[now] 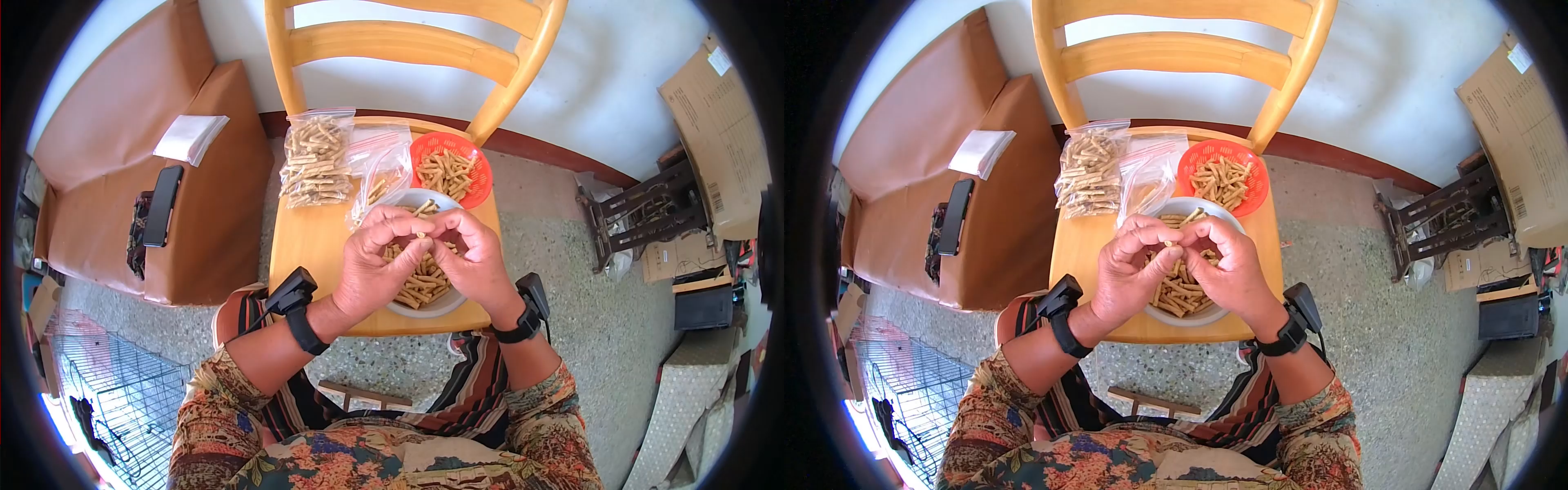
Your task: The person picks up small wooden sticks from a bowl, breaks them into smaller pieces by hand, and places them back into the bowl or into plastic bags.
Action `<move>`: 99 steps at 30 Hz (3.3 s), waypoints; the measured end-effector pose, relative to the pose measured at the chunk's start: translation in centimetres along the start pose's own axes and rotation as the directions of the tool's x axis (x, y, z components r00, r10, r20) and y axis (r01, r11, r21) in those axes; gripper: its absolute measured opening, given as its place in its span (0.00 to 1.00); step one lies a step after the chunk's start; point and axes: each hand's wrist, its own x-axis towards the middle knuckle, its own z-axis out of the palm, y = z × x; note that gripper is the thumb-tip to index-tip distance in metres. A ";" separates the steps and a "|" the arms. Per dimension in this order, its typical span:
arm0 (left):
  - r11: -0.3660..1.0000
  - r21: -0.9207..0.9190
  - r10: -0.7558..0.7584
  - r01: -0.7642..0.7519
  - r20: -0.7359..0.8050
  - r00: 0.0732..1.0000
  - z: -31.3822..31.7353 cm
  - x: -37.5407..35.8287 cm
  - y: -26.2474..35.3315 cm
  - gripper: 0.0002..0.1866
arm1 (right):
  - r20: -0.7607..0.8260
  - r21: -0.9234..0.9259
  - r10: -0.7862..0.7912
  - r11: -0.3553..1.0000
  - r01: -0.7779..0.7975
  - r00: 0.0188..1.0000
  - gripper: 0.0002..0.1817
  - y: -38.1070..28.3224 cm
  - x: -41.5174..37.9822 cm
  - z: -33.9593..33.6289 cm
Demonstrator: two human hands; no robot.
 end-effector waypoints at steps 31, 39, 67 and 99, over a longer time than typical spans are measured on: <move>0.925 -0.300 -0.284 0.232 -0.143 0.948 2.0 -1.9 0.4 0.08 | -0.237 -0.341 -0.350 0.903 0.260 0.906 0.11 -1.7 1.7 0.0; 0.854 0.508 0.276 -0.113 -0.258 0.926 -3.1 3.6 2.1 0.13 | -0.258 -0.399 -0.392 0.876 0.272 0.883 0.11 -1.1 6.0 2.5; 0.992 0.126 0.054 0.005 -0.455 0.889 -5.5 4.0 1.4 0.13 | 0.179 -0.759 -0.051 0.628 0.171 0.982 0.06 1.1 3.2 -0.7; 0.933 -0.250 -0.254 0.257 0.045 0.966 1.0 -0.4 0.8 0.14 | 0.129 0.076 0.373 0.920 -0.384 0.919 0.10 -0.5 0.9 -3.1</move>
